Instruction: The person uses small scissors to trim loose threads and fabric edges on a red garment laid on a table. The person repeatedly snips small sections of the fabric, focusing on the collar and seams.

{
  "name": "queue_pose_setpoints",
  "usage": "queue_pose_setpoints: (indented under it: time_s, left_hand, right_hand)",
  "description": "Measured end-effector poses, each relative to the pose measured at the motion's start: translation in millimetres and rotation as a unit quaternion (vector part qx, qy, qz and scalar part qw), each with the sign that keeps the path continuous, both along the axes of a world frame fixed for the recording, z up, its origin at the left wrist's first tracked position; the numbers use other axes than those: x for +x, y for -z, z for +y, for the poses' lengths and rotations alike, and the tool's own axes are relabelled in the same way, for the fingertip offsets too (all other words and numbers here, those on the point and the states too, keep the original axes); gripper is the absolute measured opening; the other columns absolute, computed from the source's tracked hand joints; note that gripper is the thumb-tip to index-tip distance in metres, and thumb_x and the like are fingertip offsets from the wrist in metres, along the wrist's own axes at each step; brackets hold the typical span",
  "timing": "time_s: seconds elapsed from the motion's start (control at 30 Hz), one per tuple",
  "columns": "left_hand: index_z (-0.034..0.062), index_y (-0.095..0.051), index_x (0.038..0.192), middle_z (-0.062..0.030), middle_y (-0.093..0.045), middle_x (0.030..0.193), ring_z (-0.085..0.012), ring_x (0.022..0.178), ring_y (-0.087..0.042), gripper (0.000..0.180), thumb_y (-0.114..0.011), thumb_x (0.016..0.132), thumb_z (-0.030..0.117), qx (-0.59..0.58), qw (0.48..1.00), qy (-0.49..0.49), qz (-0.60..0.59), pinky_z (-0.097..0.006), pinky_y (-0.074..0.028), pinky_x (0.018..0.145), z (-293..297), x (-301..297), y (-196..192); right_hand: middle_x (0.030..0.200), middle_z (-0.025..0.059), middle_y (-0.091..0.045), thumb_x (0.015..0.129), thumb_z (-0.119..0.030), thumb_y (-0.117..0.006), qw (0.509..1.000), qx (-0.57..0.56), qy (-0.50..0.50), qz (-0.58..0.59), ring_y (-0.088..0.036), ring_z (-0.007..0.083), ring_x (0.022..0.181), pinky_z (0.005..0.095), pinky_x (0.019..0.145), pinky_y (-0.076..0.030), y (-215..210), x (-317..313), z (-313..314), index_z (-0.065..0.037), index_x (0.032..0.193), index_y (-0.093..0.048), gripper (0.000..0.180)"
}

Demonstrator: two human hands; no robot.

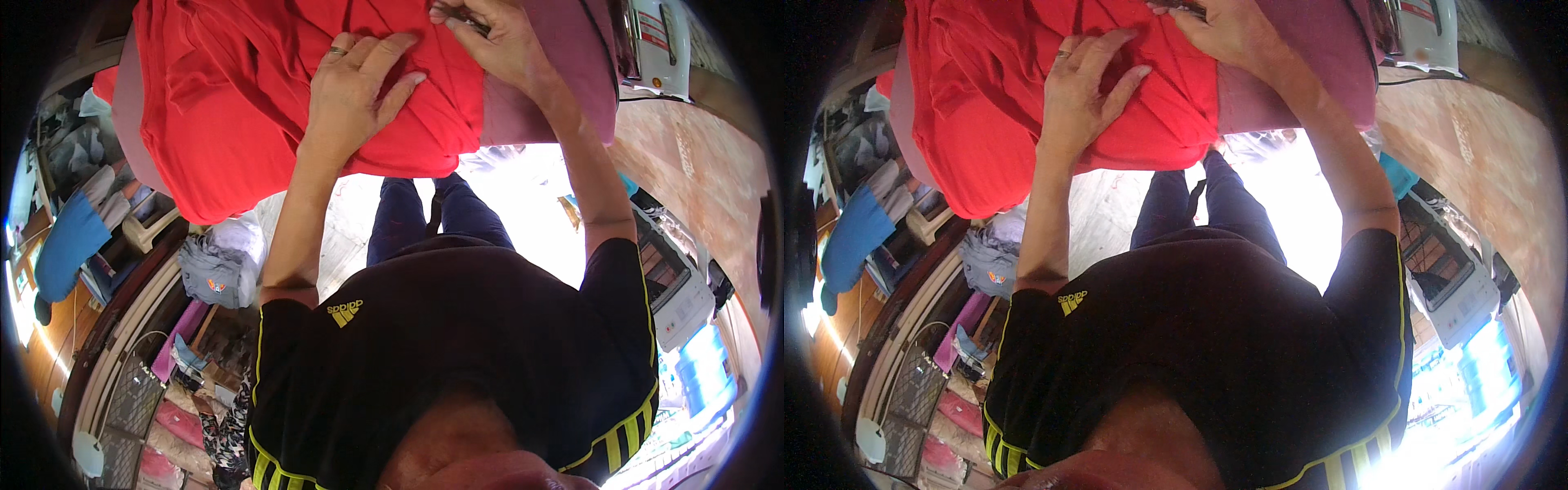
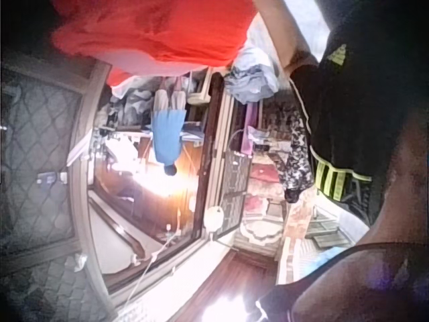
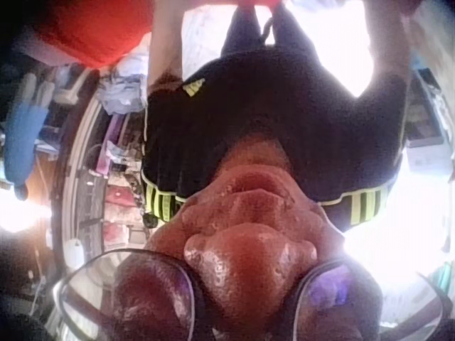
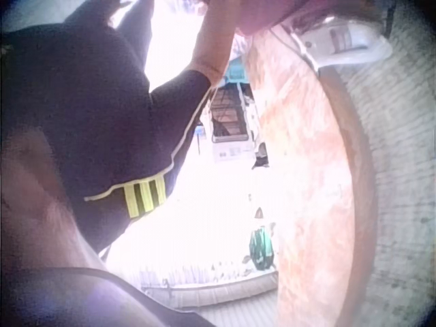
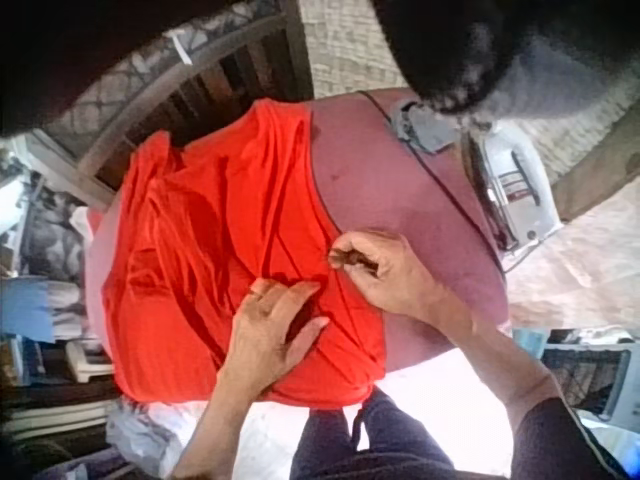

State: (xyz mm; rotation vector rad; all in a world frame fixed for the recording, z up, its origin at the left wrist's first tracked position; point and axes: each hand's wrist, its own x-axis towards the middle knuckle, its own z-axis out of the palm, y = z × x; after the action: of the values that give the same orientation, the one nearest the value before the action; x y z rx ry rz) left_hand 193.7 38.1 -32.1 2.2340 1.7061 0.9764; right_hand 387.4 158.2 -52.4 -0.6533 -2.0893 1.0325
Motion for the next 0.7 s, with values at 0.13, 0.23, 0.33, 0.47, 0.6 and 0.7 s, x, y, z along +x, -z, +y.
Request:
queue_pose_setpoints:
  time_s: [0.13,0.23,0.33,0.47,0.6,0.7]
  left_hand:
    - [0.0154,-0.073,0.114,-0.0034,-0.062,0.086,-0.0253,0.081,-0.058,0.035,-0.079,0.079,0.021,0.039,0.997,-0.008,0.072,-0.037,-0.051,0.072,6,3,12]
    - [0.013,-0.073,0.107,-0.0038,-0.062,0.088,-0.0261,0.083,-0.059,0.027,-0.076,0.08,0.013,0.046,0.997,-0.008,0.055,-0.039,-0.052,0.073,7,7,20]
    - [0.0088,-0.071,0.103,-0.0068,-0.065,0.091,-0.0289,0.085,-0.064,0.022,-0.073,0.081,0.003,0.043,0.999,0.009,0.011,-0.039,-0.053,0.074,11,4,24]
    - [0.0037,-0.066,0.099,-0.0101,-0.066,0.091,-0.0289,0.08,-0.069,0.017,-0.065,0.086,-0.006,-0.001,0.998,0.002,-0.059,-0.038,-0.056,0.072,19,-4,14]
    - [0.0011,-0.063,0.101,-0.0102,-0.065,0.09,-0.0225,0.076,-0.071,0.015,-0.06,0.091,-0.009,-0.117,0.979,0.01,-0.166,-0.033,-0.056,0.068,21,-13,2]
    - [0.0003,-0.062,0.1,-0.0102,-0.063,0.09,-0.0193,0.074,-0.069,0.013,-0.059,0.093,-0.009,-0.113,0.978,0.021,-0.176,-0.031,-0.056,0.067,23,-15,0]
  right_hand:
    - [0.096,0.0072,-0.068,0.093,-0.001,-0.063,0.983,-0.156,0.063,0.069,-0.065,0.014,0.085,0.0278,0.076,-0.053,-2,7,-27,0.0,0.114,-0.059,0.021]
    - [0.103,0.0128,-0.072,0.094,-0.004,-0.066,0.986,-0.155,0.044,0.047,-0.07,0.0168,0.095,0.0311,0.084,-0.055,-12,15,-61,0.001,0.123,-0.054,0.032]
    - [0.103,0.0138,-0.071,0.093,-0.007,-0.069,0.989,-0.143,0.03,-0.022,-0.069,0.0171,0.1,0.0312,0.086,-0.054,-10,19,-92,0.0,0.124,-0.051,0.037]
    - [0.101,0.0174,-0.07,0.094,-0.02,-0.069,0.992,-0.056,0.072,-0.083,-0.072,0.0343,0.09,0.0431,0.076,-0.056,2,11,-94,-0.005,0.116,-0.055,0.031]
    - [0.1,0.0153,-0.07,0.097,-0.024,-0.064,0.987,-0.007,0.114,-0.116,-0.07,0.036,0.088,0.0477,0.073,-0.055,-3,-6,-81,-0.006,0.115,-0.055,0.026]
    - [0.097,0.0136,-0.07,0.097,-0.027,-0.062,0.983,0.011,0.119,-0.14,-0.07,0.0368,0.086,0.0498,0.072,-0.054,-4,-14,-75,-0.007,0.113,-0.055,0.026]
